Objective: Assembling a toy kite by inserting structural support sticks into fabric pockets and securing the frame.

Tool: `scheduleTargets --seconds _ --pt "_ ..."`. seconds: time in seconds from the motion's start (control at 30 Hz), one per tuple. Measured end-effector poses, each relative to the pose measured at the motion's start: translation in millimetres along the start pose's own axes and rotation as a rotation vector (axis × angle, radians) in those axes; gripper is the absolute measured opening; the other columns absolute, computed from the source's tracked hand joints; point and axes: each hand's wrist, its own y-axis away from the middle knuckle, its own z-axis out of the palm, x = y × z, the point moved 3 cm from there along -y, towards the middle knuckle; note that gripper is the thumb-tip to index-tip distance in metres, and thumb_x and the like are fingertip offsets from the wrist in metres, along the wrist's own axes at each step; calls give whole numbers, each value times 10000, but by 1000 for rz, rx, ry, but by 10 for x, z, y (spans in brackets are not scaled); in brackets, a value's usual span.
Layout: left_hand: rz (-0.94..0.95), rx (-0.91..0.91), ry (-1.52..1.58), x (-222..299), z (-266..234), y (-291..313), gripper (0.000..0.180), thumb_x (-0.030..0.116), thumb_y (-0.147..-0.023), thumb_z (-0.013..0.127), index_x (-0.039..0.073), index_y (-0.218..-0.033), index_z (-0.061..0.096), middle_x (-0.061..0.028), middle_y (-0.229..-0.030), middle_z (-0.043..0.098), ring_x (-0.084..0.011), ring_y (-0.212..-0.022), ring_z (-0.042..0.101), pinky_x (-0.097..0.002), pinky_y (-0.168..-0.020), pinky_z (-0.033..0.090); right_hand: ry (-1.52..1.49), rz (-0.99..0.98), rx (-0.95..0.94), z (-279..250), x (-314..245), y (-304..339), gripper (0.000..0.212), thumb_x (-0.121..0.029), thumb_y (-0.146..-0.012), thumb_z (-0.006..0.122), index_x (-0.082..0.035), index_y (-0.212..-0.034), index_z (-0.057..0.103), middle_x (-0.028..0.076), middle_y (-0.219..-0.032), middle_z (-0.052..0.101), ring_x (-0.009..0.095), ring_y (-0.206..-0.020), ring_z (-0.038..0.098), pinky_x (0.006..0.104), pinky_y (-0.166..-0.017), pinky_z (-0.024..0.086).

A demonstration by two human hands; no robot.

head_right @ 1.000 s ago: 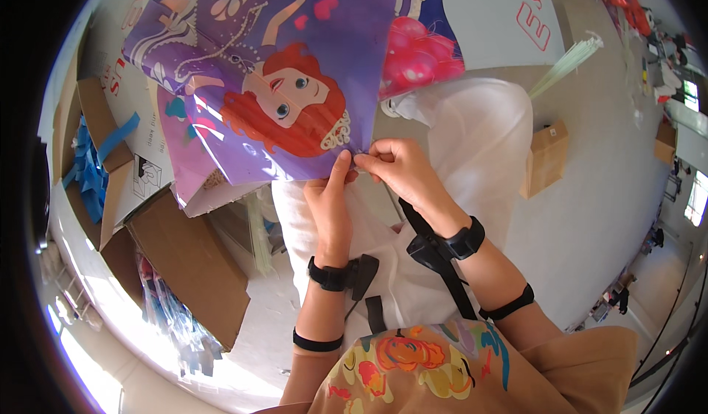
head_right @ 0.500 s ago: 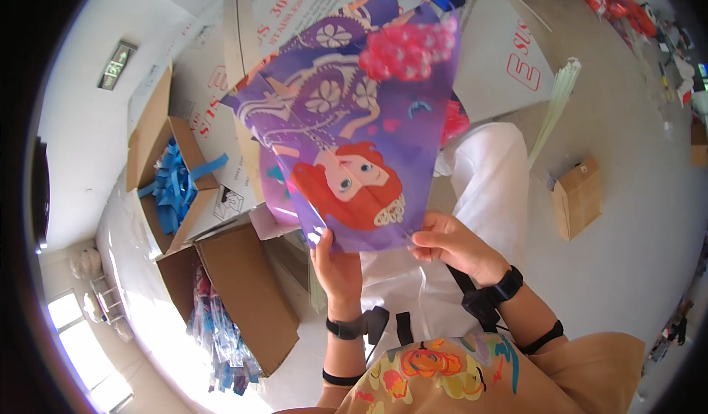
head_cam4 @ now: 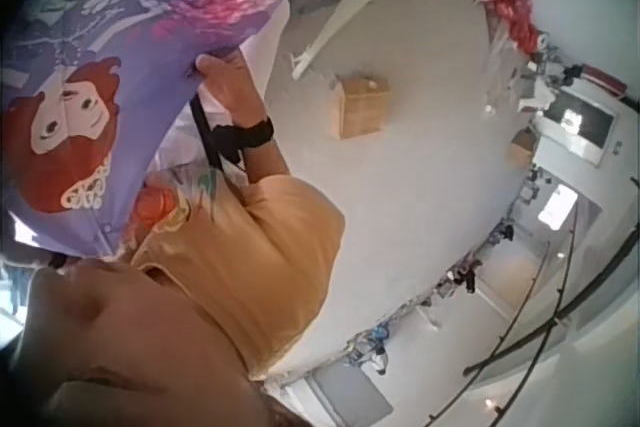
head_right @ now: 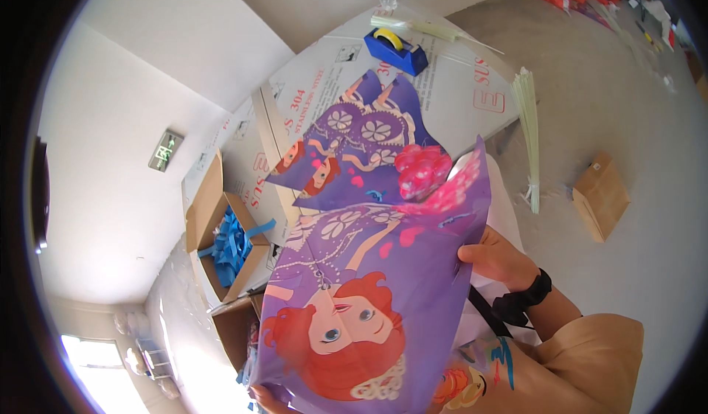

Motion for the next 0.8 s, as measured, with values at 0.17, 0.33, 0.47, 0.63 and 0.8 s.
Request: scheduleTargets --seconds 0.17,0.33,0.47,0.63,0.8 --pt "-47 345 -137 821 233 -435 453 275 -887 592 -30 -1218 541 -157 -1069 626 -250 -974 621 -371 -855 520 115 -88 -150 207 -485 -356 303 -167 -957 595 -4 -1211 617 69 -1201 634 157 -1111 571 325 -979 432" --pt "98 -321 -233 515 543 -2151 364 322 -943 513 -4 -1081 596 -150 -1029 633 -250 -970 642 -357 -871 500 354 -42 -178 377 -852 -1167 391 -351 -976 568 -1 -935 737 26 -1033 704 87 -944 595 260 -839 464" --pt "-257 -574 -401 100 1636 -3115 467 427 -984 327 131 -835 656 -78 -1045 719 -216 -980 675 -320 -828 434 551 -142 -119 12 -852 -2016 441 -412 -976 541 -11 -977 724 57 -991 716 112 -852 600 254 -789 449" --pt "-437 -565 -585 -761 2520 -3942 520 521 -963 341 125 -924 676 -83 -1106 702 -234 -1017 651 -363 -854 417 1476 -398 64 -884 -680 -2833 393 -378 -868 671 -19 -1029 661 128 -1009 659 290 -1003 602 380 -941 424" --pt "-365 -383 -687 -1330 3012 -4406 738 662 -916 305 64 -1235 598 -101 -1182 664 -228 -1096 599 -428 -979 324 1885 -279 187 -1487 -335 -3092 421 -343 -787 722 -53 -1085 651 134 -1180 600 318 -1209 483 471 -1076 306"
